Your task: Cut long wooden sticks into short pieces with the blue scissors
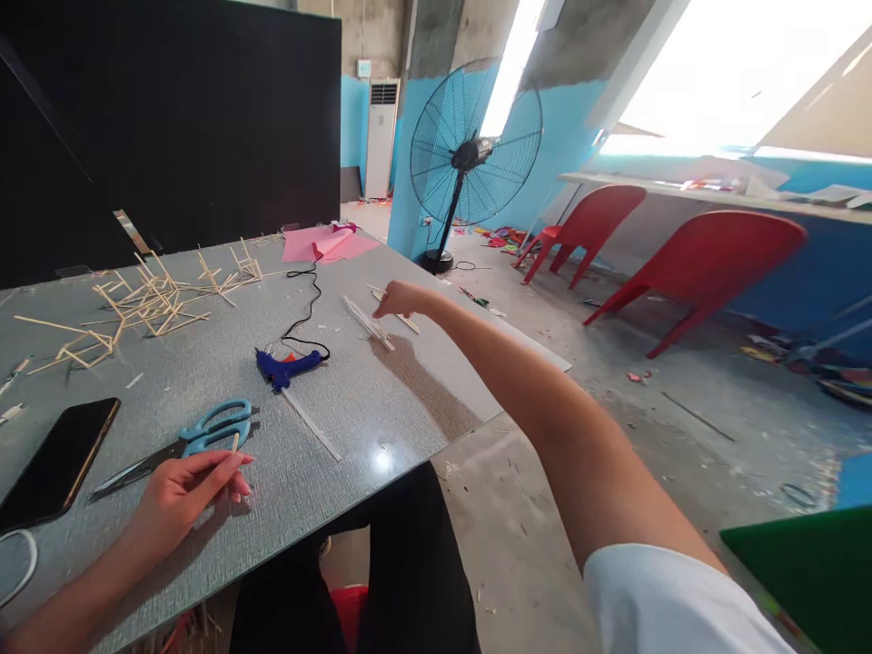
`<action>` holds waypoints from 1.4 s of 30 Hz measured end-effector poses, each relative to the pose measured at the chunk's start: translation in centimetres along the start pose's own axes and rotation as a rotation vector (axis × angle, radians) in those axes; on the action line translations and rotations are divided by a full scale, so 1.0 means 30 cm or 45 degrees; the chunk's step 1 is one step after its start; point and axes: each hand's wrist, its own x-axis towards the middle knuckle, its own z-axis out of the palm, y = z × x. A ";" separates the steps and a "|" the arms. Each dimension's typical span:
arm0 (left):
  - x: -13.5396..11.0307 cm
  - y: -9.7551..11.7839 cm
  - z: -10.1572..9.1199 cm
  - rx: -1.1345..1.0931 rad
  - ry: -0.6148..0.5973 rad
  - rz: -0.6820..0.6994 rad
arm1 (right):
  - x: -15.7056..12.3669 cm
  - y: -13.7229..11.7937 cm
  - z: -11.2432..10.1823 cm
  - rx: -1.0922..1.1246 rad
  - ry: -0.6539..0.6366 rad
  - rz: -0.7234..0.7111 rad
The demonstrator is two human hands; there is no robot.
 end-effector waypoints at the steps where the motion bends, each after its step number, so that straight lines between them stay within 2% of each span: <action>1: 0.001 0.000 -0.003 0.014 0.012 0.017 | 0.011 0.016 -0.008 -0.079 -0.030 0.066; 5: 0.005 -0.003 -0.020 0.014 0.058 0.066 | 0.030 0.033 0.019 -0.270 -0.127 0.217; 9: 0.006 -0.009 -0.027 -0.001 0.051 0.086 | 0.027 0.011 0.043 -0.298 -0.146 0.236; 13: 0.011 -0.022 -0.029 -0.001 0.060 0.106 | 0.007 -0.057 0.015 -0.179 -0.040 0.127; 17: 0.016 -0.033 -0.032 -0.088 0.101 0.107 | -0.058 -0.197 0.010 0.055 0.185 -0.104; 19: 0.018 -0.038 -0.032 -0.119 0.128 0.104 | -0.131 -0.281 0.064 0.192 0.258 -0.247; 21: 0.022 -0.042 -0.030 -0.143 0.157 0.103 | -0.230 -0.361 0.165 0.362 0.211 -0.432; 23: 0.026 -0.043 -0.026 -0.179 0.174 0.090 | -0.341 -0.427 0.289 0.827 -0.113 -0.804; 24: 0.028 -0.042 -0.025 -0.203 0.179 0.079 | -0.393 -0.451 0.349 0.953 -0.280 -0.912; 25: 0.029 -0.039 -0.024 -0.233 0.188 0.070 | -0.439 -0.469 0.403 1.020 -0.369 -0.992; 26: 0.029 -0.037 -0.024 -0.268 0.195 0.067 | -0.477 -0.481 0.449 1.043 -0.381 -1.051; 29: 0.024 -0.029 -0.028 -0.376 0.184 0.092 | -0.529 -0.476 0.533 1.105 -0.354 -1.031; 32: 0.020 -0.030 -0.026 -0.446 0.133 0.097 | -0.512 -0.437 0.578 1.190 -0.435 -0.865; 35: 0.024 -0.041 -0.016 -0.427 0.021 0.074 | -0.491 -0.397 0.623 1.248 -0.485 -0.787; 38: 0.031 -0.052 -0.006 -0.395 -0.174 0.021 | -0.493 -0.377 0.660 1.293 -0.416 -0.727; 42: 0.040 -0.046 0.005 -0.468 -0.236 -0.050 | -0.501 -0.378 0.677 1.358 -0.367 -0.672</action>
